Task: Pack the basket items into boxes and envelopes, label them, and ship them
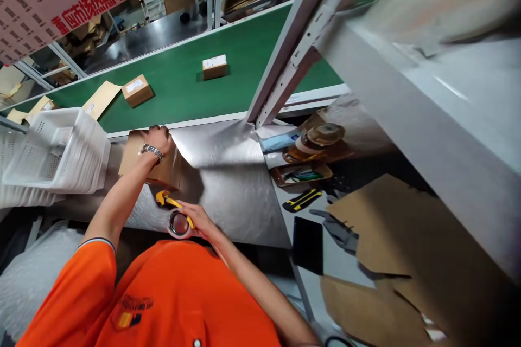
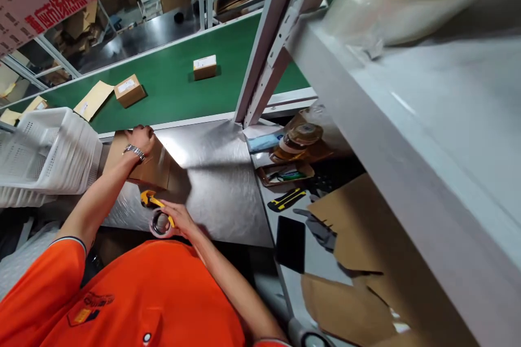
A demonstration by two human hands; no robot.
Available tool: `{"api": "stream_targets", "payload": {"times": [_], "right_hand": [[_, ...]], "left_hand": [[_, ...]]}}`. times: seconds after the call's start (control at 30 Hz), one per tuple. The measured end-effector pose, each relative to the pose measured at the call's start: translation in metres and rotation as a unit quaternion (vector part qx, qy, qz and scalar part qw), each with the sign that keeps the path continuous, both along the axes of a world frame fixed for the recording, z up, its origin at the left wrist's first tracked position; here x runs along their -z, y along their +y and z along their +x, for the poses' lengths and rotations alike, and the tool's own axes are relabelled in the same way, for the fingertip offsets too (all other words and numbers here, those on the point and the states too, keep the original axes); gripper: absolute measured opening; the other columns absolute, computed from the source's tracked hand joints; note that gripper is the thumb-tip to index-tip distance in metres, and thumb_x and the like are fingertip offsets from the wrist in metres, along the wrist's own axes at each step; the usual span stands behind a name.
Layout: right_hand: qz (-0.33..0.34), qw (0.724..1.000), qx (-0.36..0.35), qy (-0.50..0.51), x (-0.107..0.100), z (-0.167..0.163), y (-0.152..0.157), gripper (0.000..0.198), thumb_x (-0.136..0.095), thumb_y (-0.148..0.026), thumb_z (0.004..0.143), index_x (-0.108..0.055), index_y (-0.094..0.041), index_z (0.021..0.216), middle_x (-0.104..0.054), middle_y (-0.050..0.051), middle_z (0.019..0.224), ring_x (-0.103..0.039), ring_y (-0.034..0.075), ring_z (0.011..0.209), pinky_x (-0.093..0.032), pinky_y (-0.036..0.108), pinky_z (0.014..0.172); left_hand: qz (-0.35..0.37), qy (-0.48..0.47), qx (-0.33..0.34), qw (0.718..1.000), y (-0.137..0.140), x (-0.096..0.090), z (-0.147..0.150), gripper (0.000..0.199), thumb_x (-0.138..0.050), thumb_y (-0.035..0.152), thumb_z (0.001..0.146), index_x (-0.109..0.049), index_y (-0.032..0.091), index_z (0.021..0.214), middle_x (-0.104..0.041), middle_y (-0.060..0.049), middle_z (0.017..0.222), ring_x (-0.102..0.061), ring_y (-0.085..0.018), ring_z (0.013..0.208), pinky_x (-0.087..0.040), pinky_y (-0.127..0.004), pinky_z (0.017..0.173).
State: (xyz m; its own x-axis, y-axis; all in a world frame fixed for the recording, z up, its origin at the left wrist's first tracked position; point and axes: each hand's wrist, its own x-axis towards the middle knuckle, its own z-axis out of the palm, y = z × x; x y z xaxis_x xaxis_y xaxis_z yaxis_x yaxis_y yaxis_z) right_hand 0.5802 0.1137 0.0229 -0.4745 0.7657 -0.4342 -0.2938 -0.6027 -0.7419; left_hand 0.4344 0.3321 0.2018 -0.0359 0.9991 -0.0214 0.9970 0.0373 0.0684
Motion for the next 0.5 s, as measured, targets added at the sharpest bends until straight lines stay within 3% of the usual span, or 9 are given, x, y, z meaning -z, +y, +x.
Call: {"api": "stream_targets", "payload": {"times": [0.07,0.13,0.23,0.3,0.4,0.43,0.5], "right_hand": [[0.063,0.997,-0.037,-0.038,-0.013,-0.028,0.019,0.044,-0.081,-0.044,0.082,-0.089,-0.02,0.118,-0.081,0.001,0.084,-0.057,0.014,0.06,-0.041,0.022,0.05],[0.131,0.98,-0.117,-0.092,-0.026,-0.053,0.036,0.037,-0.079,-0.035,0.083,-0.091,-0.021,0.115,-0.076,-0.003,0.073,-0.055,0.012,0.059,-0.038,0.021,0.052],[0.188,0.953,-0.187,-0.146,-0.036,-0.064,0.046,0.036,-0.082,-0.026,0.08,-0.091,-0.02,0.114,-0.07,-0.006,0.065,-0.056,0.012,0.06,-0.038,0.021,0.055],[0.193,0.952,-0.178,-0.155,-0.034,-0.047,0.045,0.041,-0.083,-0.026,0.08,-0.09,-0.018,0.119,-0.077,-0.004,0.076,-0.065,0.015,0.068,-0.045,0.023,0.06],[0.196,0.944,-0.136,-0.227,-0.024,0.009,0.043,0.054,-0.084,-0.034,0.085,-0.082,-0.015,0.136,-0.086,0.006,0.107,-0.077,0.023,0.092,-0.058,0.028,0.076],[0.192,0.931,-0.108,-0.292,-0.021,0.031,0.045,0.063,-0.085,-0.037,0.087,-0.076,-0.013,0.144,-0.085,0.01,0.113,-0.079,0.026,0.098,-0.06,0.03,0.081],[0.18,0.869,-0.056,-0.457,-0.015,0.071,0.051,0.079,-0.084,-0.045,0.092,-0.063,-0.007,0.158,-0.084,0.019,0.115,-0.081,0.032,0.104,-0.06,0.035,0.085]], "left_hand": [[0.011,-0.011,-0.015,1.0,0.0,0.0,0.007,0.028,-0.058,0.025,0.109,-0.078,0.011,0.123,-0.072,-0.027,0.135,-0.06,-0.042,0.132,-0.026,-0.072,0.12],[0.016,-0.024,-0.038,0.999,0.0,-0.002,0.011,0.027,-0.057,0.023,0.11,-0.078,0.01,0.121,-0.073,-0.027,0.134,-0.06,-0.041,0.133,-0.027,-0.071,0.12],[0.014,-0.069,-0.076,0.995,0.006,-0.008,0.0,0.022,-0.058,0.02,0.11,-0.076,0.009,0.118,-0.072,-0.026,0.138,-0.059,-0.037,0.136,-0.03,-0.063,0.122],[0.019,-0.12,-0.114,0.986,0.016,-0.017,-0.023,0.02,-0.057,0.017,0.11,-0.074,0.005,0.113,-0.073,-0.025,0.14,-0.06,-0.032,0.137,-0.033,-0.055,0.122],[0.034,-0.17,-0.193,0.966,0.029,-0.035,-0.073,0.023,-0.054,0.014,0.111,-0.073,0.002,0.115,-0.074,-0.023,0.139,-0.066,-0.026,0.132,-0.042,-0.041,0.116],[0.04,-0.174,-0.215,0.96,0.031,-0.041,-0.09,0.024,-0.053,0.012,0.111,-0.073,0.002,0.119,-0.075,-0.023,0.138,-0.068,-0.026,0.13,-0.045,-0.038,0.113],[0.05,-0.173,-0.248,0.952,0.026,-0.051,-0.12,0.028,-0.053,0.01,0.109,-0.073,-0.001,0.123,-0.075,-0.027,0.136,-0.07,-0.028,0.125,-0.05,-0.037,0.106]]}}
